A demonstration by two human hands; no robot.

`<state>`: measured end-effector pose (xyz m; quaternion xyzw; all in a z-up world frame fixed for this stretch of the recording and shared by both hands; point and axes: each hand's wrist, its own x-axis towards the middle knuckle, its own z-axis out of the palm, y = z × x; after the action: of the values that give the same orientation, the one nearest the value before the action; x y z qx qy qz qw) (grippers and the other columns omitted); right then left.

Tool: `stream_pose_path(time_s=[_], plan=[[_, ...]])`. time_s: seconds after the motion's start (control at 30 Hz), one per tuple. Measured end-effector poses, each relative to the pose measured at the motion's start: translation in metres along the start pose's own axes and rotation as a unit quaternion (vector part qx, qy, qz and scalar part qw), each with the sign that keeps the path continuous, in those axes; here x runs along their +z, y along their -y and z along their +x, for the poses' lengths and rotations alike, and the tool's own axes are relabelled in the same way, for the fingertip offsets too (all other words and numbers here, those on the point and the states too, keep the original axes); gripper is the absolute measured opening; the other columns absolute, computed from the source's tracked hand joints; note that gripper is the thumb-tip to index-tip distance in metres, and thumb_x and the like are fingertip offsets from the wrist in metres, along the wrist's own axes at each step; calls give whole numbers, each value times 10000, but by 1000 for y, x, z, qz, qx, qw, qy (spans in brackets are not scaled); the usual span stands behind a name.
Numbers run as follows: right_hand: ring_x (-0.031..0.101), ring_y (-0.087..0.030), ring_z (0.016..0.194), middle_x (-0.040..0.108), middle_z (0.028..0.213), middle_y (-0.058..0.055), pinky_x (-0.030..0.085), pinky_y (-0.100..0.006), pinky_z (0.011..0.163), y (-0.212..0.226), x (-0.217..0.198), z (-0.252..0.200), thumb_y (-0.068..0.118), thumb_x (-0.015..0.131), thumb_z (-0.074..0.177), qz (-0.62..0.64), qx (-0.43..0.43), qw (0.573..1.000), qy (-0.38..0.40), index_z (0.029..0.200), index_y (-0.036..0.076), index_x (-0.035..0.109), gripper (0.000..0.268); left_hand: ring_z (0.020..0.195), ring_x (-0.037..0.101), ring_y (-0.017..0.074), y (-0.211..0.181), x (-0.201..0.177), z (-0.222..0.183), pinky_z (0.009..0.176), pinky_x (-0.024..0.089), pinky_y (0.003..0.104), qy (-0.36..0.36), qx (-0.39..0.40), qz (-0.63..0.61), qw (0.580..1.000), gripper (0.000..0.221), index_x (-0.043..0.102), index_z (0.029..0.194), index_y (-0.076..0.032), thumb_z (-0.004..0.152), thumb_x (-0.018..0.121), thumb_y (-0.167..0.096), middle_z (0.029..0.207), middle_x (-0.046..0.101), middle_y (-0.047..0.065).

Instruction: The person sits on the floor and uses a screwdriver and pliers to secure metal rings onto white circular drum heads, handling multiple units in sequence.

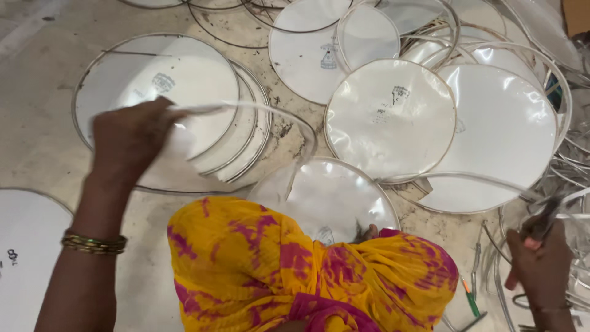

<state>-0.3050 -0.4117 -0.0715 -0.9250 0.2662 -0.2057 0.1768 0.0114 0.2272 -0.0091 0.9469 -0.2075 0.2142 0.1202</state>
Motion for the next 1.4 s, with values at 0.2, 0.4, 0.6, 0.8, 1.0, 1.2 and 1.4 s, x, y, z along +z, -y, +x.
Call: stream_pose_path(time_s=[0.2, 0.4, 0.6, 0.8, 1.0, 1.2, 1.4], plan=[[656, -253, 895, 669, 1063, -139, 571, -377, 774, -93, 48, 47, 9, 643, 971, 345, 282, 888, 114, 1357, -35, 550, 400, 770, 632, 214, 20, -6, -37, 669, 498, 328, -105, 7, -84, 991, 117, 767, 1134, -124, 1142, 683, -205, 907, 670, 60], [694, -286, 879, 694, 1046, -130, 572, -421, 700, -119, 85, 60, -11, 621, 856, 259, 354, 877, 199, 1208, -29, 565, 357, 778, 576, 174, 12, -14, -41, 684, 477, 326, -97, -42, -262, 959, 185, 789, 1241, -137, 1068, 768, -77, 968, 589, 63], [650, -364, 771, 667, 940, -248, 566, -490, 619, -147, 54, 65, 92, 704, 835, 63, 305, 915, 255, 953, -115, 686, 239, 812, 605, 159, 16, -21, -38, 727, 506, 302, -100, 9, -164, 981, 133, 805, 1172, -130, 1045, 840, -108, 930, 637, 61], [665, -339, 849, 670, 994, -206, 584, -492, 677, -185, 27, 49, 112, 681, 848, 161, 356, 882, 263, 1028, -60, 655, 250, 731, 658, 226, -11, -52, -21, 631, 514, 326, -58, 23, -86, 994, 203, 803, 1077, -56, 890, 868, -99, 881, 691, 122], [681, -315, 927, 674, 1049, -164, 602, -494, 735, -200, 46, 16, 132, 658, 862, 274, 367, 838, 297, 1102, -4, 624, 278, 785, 657, 227, -41, -53, 2, 740, 510, 362, -50, 57, -23, 997, 168, 798, 1056, -95, 961, 897, -192, 914, 690, 70], [708, -417, 867, 723, 885, -251, 565, -504, 727, -180, 131, -43, 84, 672, 818, 22, 188, 931, 313, 1095, -11, 657, 293, 936, 622, 202, -57, -17, 15, 992, 428, 380, -157, 173, 77, 969, 100, 732, 1022, -162, 1041, 807, -225, 902, 614, -9], [658, -429, 1122, 699, 1181, -255, 537, -454, 952, -161, 191, -76, 313, 671, 903, -116, 7, 938, 325, 1145, 28, 670, 374, 864, 575, 239, -89, 40, 22, 855, 406, 382, -191, 157, 110, 963, 182, 631, 924, -119, 1061, 746, -154, 892, 551, 55]])
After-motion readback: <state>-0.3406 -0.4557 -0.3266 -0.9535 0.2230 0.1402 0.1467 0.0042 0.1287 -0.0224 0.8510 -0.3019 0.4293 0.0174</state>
